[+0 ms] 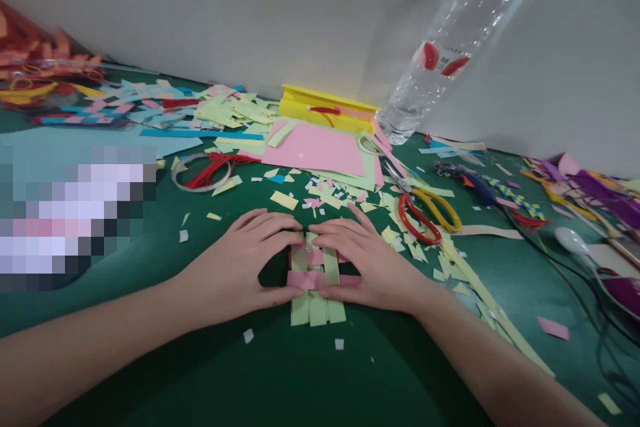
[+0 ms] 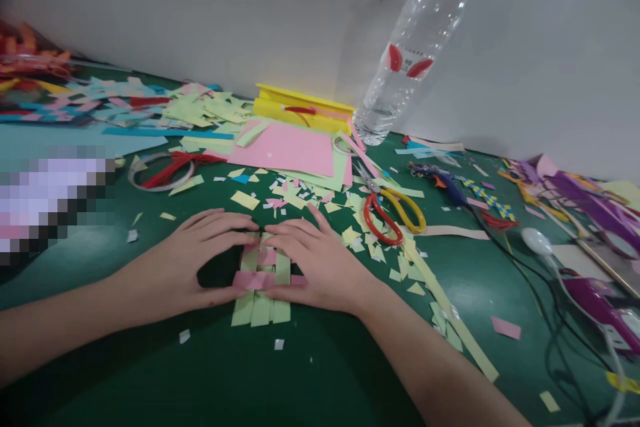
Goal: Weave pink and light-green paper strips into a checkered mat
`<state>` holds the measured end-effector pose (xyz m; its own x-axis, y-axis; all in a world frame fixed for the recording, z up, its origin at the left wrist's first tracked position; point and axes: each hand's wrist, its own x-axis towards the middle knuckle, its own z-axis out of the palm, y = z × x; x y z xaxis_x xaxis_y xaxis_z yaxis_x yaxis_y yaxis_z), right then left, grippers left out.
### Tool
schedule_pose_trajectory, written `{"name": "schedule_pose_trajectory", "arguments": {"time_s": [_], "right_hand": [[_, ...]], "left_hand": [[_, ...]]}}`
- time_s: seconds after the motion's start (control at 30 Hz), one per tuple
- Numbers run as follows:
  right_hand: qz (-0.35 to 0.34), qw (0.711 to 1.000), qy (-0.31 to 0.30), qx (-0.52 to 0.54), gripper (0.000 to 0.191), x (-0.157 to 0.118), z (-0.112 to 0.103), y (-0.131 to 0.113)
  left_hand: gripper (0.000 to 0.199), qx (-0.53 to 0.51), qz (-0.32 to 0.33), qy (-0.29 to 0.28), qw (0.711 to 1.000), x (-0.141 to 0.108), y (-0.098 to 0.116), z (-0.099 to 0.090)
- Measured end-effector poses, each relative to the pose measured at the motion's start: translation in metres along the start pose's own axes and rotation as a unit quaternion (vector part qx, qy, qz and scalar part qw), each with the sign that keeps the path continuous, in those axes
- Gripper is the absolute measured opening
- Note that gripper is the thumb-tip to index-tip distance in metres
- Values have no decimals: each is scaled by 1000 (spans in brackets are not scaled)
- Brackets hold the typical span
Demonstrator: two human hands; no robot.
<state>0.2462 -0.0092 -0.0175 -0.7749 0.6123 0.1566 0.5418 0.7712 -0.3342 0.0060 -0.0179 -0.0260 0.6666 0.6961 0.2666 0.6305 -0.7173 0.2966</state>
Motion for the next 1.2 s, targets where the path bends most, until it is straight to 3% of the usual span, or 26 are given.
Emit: {"name": "schedule_pose_trajectory", "arguments": {"time_s": [0.27, 0.87, 1.2], "right_hand": [[2, 1000, 2, 10, 44, 2, -1, -1], [0, 1000, -3, -5, 44, 3, -2, 0], [-19, 996, 83, -24, 29, 1, -3, -3]], "left_hand": [[37, -1, 3, 1, 1000, 0, -1, 1], [46, -15, 7, -3, 1000, 0, 3, -4], [20, -27, 60, 9, 998, 0, 8, -6]]}}
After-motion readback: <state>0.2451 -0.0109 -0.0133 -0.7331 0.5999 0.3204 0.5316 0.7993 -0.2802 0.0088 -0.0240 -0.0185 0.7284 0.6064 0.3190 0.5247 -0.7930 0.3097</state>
